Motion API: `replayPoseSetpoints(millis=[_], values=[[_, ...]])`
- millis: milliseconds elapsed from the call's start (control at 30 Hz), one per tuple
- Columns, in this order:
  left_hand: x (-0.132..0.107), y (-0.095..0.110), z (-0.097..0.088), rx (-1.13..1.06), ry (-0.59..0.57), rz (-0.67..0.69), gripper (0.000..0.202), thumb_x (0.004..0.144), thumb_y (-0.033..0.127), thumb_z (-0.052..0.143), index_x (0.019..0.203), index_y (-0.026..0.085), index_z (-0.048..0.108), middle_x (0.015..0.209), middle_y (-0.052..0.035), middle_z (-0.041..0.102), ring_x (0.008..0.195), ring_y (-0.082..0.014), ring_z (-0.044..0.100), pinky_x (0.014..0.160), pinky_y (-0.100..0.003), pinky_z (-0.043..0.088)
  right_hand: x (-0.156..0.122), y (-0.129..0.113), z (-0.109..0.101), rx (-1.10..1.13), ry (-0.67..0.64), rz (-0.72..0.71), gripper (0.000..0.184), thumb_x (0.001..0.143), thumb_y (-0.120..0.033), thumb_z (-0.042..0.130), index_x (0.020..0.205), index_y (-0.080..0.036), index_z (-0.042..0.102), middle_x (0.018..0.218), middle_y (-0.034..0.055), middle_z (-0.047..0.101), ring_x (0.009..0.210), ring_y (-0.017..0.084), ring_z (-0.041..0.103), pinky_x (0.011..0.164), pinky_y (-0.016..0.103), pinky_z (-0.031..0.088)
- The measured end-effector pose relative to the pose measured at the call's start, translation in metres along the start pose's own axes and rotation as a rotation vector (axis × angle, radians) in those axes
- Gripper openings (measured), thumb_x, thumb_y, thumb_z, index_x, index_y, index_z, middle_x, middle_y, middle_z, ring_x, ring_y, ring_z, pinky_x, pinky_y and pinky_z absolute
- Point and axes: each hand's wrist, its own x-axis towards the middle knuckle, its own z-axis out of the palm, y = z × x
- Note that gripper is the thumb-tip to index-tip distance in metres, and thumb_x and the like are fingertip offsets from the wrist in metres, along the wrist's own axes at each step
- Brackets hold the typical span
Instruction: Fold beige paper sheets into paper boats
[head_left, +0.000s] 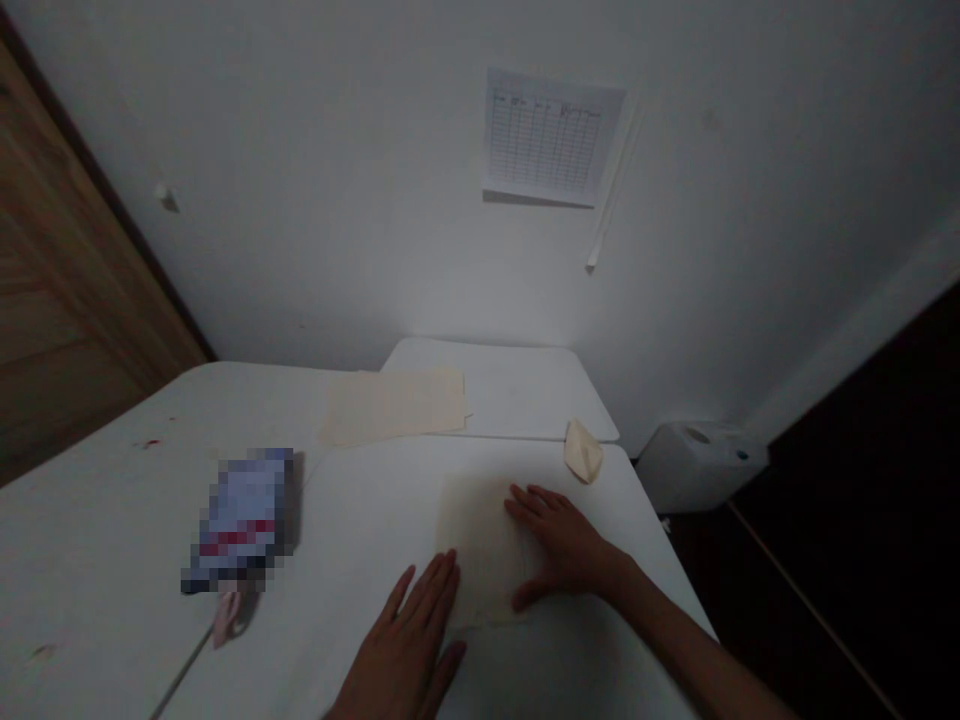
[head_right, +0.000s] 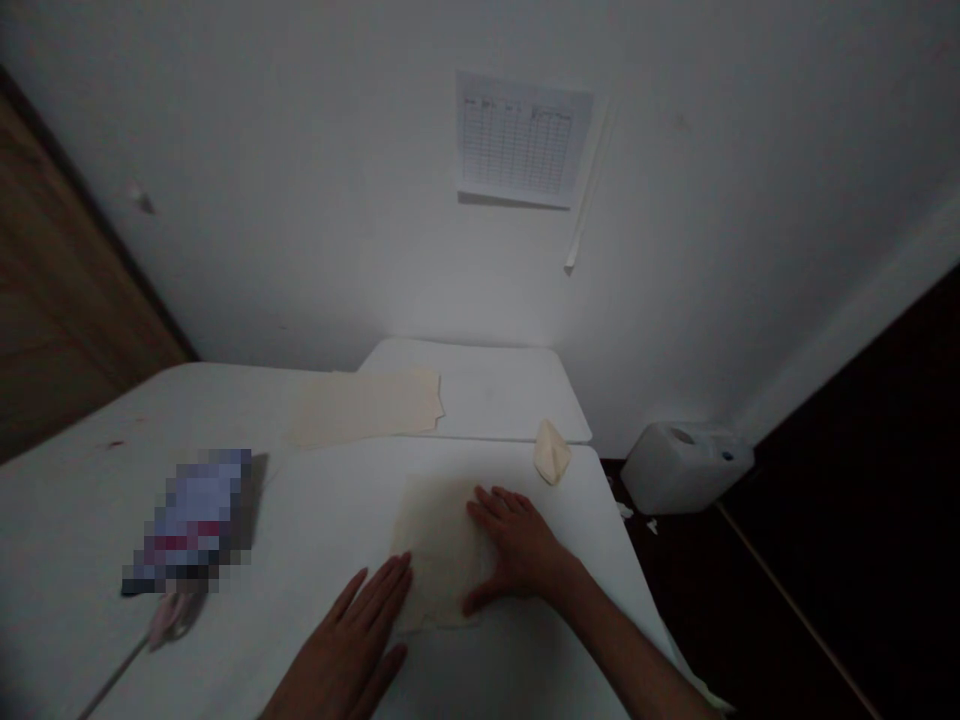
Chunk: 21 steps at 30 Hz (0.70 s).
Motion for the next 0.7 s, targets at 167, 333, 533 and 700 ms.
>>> replayPoseSetpoints(millis=[167, 333, 533, 700], values=[[0.013, 0.0, -0.005, -0.099, -0.002, -0.078, 0.037, 0.096, 0.031, 0.042, 0.128, 0.017, 0.055, 0.134, -0.0095, 0.056, 0.12, -0.0233, 0.055, 0.099, -0.042, 0.046, 0.012, -0.002, -0.006, -0.017, -0.091, 0.011, 0.135, 0.043, -0.076, 0.074, 0.152, -0.024, 0.013, 0.159, 0.0092, 0.0, 0.143, 0.039, 0.002, 0.115, 0.053, 0.005], [0.051, 0.006, -0.002, -0.169, -0.115, -0.237, 0.029, 0.093, 0.016, 0.039, 0.09, 0.017, 0.067, 0.099, -0.0099, 0.069, 0.096, -0.0237, 0.064, 0.092, -0.044, 0.048, 0.02, 0.0, -0.007, -0.035, -0.134, 0.012, 0.142, 0.038, -0.076, 0.076, 0.152, -0.024, 0.009, 0.158, 0.0126, -0.008, 0.143, 0.039, -0.004, 0.114, 0.055, 0.002], [0.091, 0.01, 0.043, -0.075, -0.084, -0.203, 0.045, 0.089, 0.014, 0.036, 0.13, 0.004, 0.05, 0.141, -0.0214, 0.046, 0.131, -0.0314, 0.043, 0.104, -0.049, 0.037, 0.019, 0.003, -0.003, -0.04, -0.118, -0.01, 0.144, 0.041, -0.076, 0.075, 0.152, -0.018, 0.003, 0.158, 0.0132, -0.004, 0.143, 0.038, -0.003, 0.115, 0.053, 0.002], [0.095, 0.01, 0.061, -0.093, -0.067, -0.204, 0.052, 0.094, 0.03, 0.034, 0.142, 0.01, 0.038, 0.15, -0.0155, 0.034, 0.14, -0.0307, 0.028, 0.112, -0.053, 0.023, 0.019, 0.005, 0.001, -0.045, -0.091, -0.018, 0.146, 0.043, -0.076, 0.074, 0.152, -0.013, 0.0, 0.158, 0.0137, -0.004, 0.144, 0.037, -0.002, 0.116, 0.051, 0.003]])
